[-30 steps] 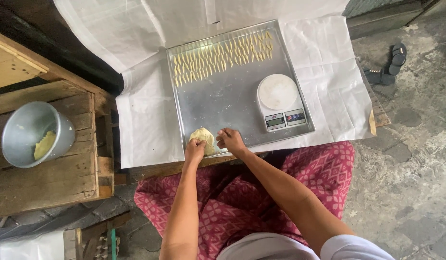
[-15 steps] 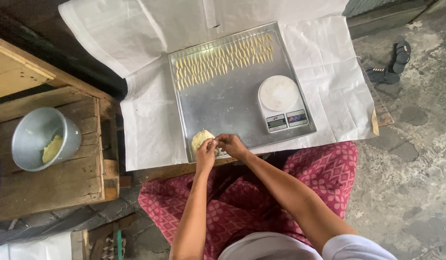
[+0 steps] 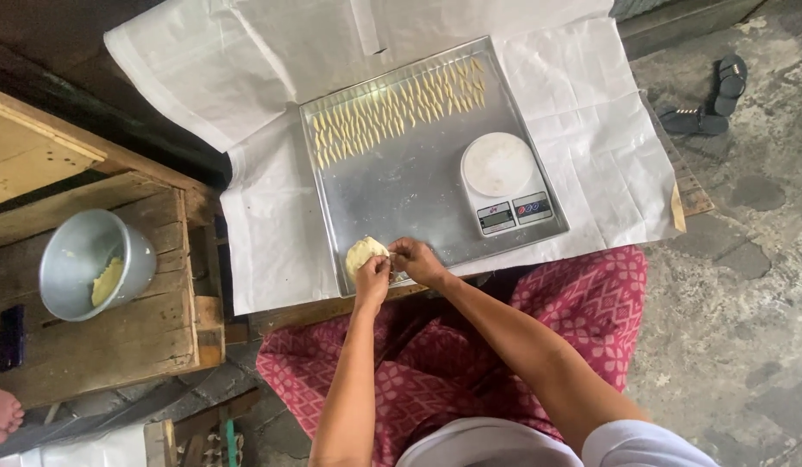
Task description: Rolling small pieces of dough into thin sticks and arranging them on a tray
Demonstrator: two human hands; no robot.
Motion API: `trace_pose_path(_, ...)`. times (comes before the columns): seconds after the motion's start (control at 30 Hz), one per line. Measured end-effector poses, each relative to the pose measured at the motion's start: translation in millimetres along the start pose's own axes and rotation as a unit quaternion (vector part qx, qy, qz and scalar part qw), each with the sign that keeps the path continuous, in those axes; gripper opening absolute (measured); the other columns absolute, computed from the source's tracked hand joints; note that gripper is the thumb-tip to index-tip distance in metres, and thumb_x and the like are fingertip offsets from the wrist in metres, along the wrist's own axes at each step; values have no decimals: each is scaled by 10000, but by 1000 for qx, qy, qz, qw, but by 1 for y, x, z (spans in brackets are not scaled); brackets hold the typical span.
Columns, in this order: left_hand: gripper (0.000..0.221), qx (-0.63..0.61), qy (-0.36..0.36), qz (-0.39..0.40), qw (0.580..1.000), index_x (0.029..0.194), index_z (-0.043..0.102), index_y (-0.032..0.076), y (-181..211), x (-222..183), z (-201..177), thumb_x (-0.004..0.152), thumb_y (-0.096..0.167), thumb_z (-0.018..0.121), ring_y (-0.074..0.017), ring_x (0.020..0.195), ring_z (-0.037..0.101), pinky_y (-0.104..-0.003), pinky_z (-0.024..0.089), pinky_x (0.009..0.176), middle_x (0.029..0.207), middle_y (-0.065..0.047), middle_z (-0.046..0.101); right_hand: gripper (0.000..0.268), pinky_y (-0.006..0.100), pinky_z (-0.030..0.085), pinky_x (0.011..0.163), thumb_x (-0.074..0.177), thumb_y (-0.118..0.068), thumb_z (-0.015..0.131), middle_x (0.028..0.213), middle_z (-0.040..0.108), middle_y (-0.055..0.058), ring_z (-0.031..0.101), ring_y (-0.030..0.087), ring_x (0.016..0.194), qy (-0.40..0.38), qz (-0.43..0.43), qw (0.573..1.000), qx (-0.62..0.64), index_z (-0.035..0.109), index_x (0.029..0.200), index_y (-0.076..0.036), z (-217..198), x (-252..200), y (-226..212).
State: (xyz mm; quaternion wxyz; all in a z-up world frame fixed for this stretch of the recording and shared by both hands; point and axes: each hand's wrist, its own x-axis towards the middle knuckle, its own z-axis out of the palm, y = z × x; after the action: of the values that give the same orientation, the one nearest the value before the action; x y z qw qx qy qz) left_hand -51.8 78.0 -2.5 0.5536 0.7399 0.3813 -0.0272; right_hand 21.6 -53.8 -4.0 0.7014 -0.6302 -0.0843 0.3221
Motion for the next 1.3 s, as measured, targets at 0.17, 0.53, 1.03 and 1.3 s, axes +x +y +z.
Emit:
trace_pose_path(0.17, 229, 16, -26, -8, 999, 945, 757, 123, -12, 11, -4, 921, 315, 635, -205, 742, 694, -373, 561, 670, 816, -101, 725, 233, 346, 585, 710, 942, -21, 620, 877, 727, 154, 670, 182, 727, 4, -26, 998, -49, 707, 1158, -12, -1, -5, -5)
trace_pose_path(0.53, 214, 194, 96, 69, 974, 957, 766, 208, 1, 6, -24, 855, 356, 650, -337, 988, 716, -468, 554, 881, 919, -60, 772, 352, 326, 595, 700, 899, -115, 694, 859, 739, 119, 705, 170, 703, 114, 6, 992, -45, 713, 1238, -22, -2, 5, 13)
trace_pose_path(1.03, 207, 167, 172, 132, 962, 857, 707, 189, -25, 2, -15, 850, 396, 711, -345, 881, 718, -495, 543, 799, 797, -69, 741, 185, 345, 670, 654, 1022, -152, 593, 857, 716, 163, 733, 203, 691, 260, 18, 965, -29, 702, 1069, -11, -156, 7, -87)
trace_pose_path(1.3, 222, 165, 158, 152, 962, 870, 702, 186, -28, 4, -18, 858, 408, 709, -348, 861, 716, -492, 539, 790, 787, -76, 730, 193, 340, 679, 689, 878, -40, 787, 851, 714, 194, 747, 220, 705, 316, -12, 947, -51, 735, 1053, 24, -198, 27, -93)
